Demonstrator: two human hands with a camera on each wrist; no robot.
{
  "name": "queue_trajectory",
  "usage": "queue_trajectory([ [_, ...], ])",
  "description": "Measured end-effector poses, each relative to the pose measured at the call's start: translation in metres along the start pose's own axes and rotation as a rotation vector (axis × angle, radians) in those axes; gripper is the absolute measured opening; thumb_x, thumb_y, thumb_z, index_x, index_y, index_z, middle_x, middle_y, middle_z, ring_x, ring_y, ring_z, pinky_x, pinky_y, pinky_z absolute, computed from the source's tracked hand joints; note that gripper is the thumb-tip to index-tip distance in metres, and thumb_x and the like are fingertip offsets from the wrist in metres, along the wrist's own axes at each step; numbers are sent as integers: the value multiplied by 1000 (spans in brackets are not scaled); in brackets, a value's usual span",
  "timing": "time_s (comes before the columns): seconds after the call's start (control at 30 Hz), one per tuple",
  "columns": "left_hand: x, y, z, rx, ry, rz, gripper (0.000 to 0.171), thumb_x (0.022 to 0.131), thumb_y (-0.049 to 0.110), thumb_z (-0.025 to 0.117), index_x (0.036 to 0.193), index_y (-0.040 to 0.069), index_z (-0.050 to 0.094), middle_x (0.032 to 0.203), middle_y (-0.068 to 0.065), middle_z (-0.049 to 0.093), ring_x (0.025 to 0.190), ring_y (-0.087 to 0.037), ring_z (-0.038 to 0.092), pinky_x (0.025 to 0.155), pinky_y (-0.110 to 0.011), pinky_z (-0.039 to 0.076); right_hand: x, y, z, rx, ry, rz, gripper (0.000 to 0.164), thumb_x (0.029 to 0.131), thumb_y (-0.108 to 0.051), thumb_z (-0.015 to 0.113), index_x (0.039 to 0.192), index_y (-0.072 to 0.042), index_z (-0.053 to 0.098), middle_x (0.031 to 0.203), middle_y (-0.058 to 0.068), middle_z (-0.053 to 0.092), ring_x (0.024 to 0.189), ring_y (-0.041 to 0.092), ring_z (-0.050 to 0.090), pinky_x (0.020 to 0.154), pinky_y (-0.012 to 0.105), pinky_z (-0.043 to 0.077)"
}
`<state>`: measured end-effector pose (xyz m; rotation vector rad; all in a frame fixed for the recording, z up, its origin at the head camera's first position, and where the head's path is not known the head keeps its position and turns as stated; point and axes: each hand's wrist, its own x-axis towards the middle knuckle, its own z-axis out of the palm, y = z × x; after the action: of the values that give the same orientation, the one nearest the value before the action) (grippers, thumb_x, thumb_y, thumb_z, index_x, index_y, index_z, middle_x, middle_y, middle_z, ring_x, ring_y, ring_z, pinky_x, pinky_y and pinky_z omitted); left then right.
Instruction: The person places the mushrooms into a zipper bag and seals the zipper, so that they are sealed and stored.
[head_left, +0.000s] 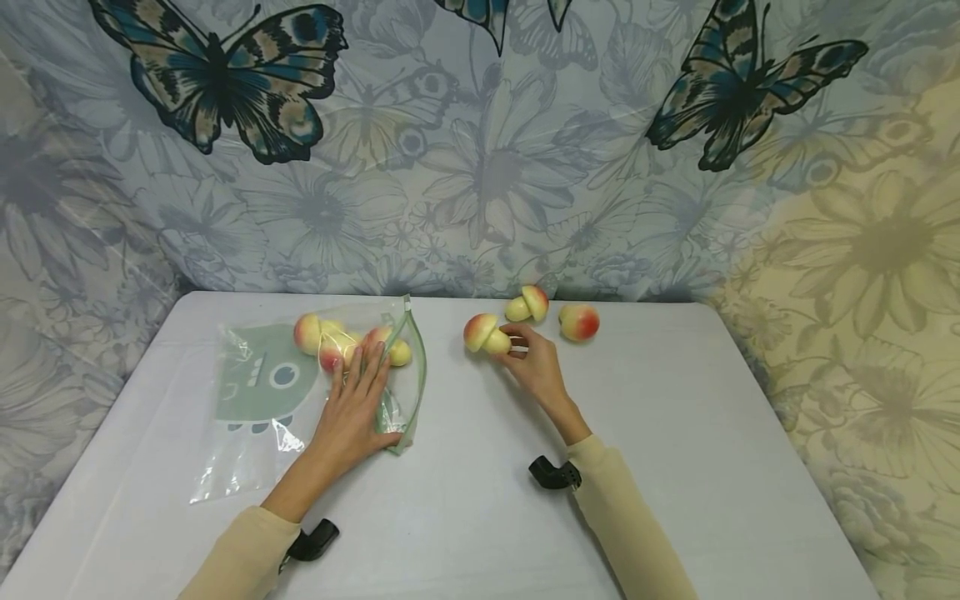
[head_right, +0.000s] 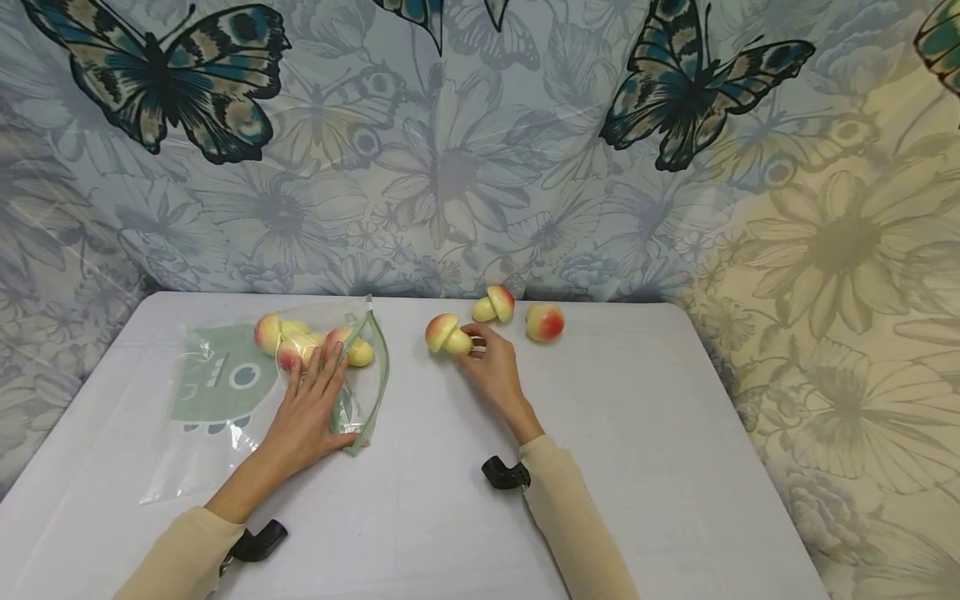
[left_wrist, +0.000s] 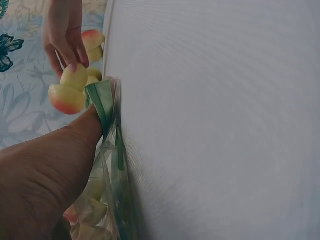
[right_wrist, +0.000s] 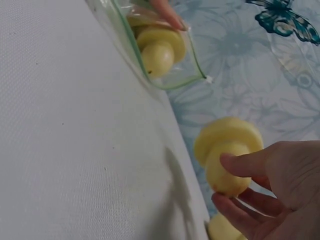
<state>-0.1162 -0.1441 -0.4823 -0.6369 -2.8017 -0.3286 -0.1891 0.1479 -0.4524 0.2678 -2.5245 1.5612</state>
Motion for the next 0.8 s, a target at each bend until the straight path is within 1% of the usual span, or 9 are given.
queue_trajectory([
  [0.2, 0, 0, 0, -6, -8, -7, 129, 55, 46, 93, 152, -4, 25, 162, -19, 11, 148, -42, 7, 117, -59, 5, 0, -1, 4, 15, -16, -19, 43, 75, 12, 77, 116, 7, 64, 116, 23, 66, 105, 37, 65, 84, 36, 57],
  [0.3, 0, 0, -1, -8, -7, -10, 128, 55, 45, 93, 152, -5, 26, 162, -19, 11, 148, -43, 8, 117, -59, 6, 0, -5, 8, 12, -43, -28, 41, 76, 12, 76, 115, 7, 64, 116, 22, 66, 106, 36, 65, 84, 33, 57],
  [0.47, 0, 1, 0, -10, -4, -7, 128, 55, 45, 94, 151, -5, 26, 162, -20, 11, 147, -44, 8, 117, -59, 6, -2, -8, 18, 14, -92, -42, 39, 77, 11, 75, 115, 6, 65, 116, 20, 67, 106, 33, 66, 83, 31, 57],
  [0.7, 0, 1, 0, 15, -5, -8, 127, 55, 46, 93, 151, -5, 28, 162, -20, 11, 147, -44, 9, 117, -60, 5, -6, -10, 32, 11, -169, -108, 40, 78, 10, 75, 117, 6, 64, 115, 21, 67, 104, 33, 67, 81, 32, 57],
  [0.8, 0, 1, 0, 7, -7, -10, 127, 55, 45, 94, 151, -5, 28, 162, -20, 11, 147, -44, 9, 117, -60, 5, -8, -12, 36, 14, -201, -134, 40, 79, 10, 75, 117, 5, 65, 115, 21, 67, 104, 33, 67, 81, 31, 57],
])
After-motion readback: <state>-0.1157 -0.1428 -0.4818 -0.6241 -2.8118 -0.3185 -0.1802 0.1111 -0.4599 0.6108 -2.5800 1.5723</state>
